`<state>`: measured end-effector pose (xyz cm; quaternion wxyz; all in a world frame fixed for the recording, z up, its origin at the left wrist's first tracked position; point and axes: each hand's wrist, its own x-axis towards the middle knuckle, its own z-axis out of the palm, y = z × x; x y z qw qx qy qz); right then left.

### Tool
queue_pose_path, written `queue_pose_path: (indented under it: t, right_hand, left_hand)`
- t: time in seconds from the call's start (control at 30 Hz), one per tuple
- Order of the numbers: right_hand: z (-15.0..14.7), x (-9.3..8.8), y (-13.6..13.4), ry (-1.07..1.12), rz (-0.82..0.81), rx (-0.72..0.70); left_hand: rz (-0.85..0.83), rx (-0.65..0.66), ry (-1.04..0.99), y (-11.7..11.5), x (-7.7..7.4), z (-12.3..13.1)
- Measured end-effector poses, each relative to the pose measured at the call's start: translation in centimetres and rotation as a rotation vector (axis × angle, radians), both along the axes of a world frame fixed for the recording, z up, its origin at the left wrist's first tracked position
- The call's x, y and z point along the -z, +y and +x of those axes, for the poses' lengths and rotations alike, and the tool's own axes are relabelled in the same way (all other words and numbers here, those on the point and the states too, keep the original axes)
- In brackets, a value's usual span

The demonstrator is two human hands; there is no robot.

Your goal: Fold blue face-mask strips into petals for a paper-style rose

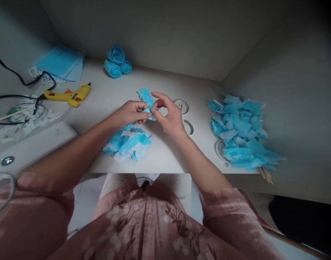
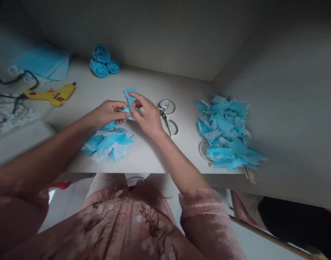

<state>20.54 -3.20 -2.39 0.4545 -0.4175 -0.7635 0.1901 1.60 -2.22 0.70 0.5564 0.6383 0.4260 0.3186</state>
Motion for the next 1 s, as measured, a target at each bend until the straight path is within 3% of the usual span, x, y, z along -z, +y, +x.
queue_pose_path:
  t: [0.17, 0.4, 0.67, 1.0]
  right_hand:
    - [0.09, -0.12, -0.28, -0.19, 0.143, 0.014]
    - [0.55, 0.07, 0.1, -0.278, 0.27, 0.022]
    - [0.32, -0.07, -0.16, -0.425, 0.335, 0.084]
    - [0.05, -0.58, -0.49, -0.381, 0.302, 0.108]
  left_hand:
    - [-0.061, -0.014, -0.063, 0.04, 0.14, -0.02]
    - [-0.1, -0.042, -0.125, 0.16, 0.21, -0.09]
    - [-0.136, -0.049, -0.156, 0.38, 0.32, -0.11]
    - [-0.129, -0.024, -0.23, 0.54, 0.76, -0.27]
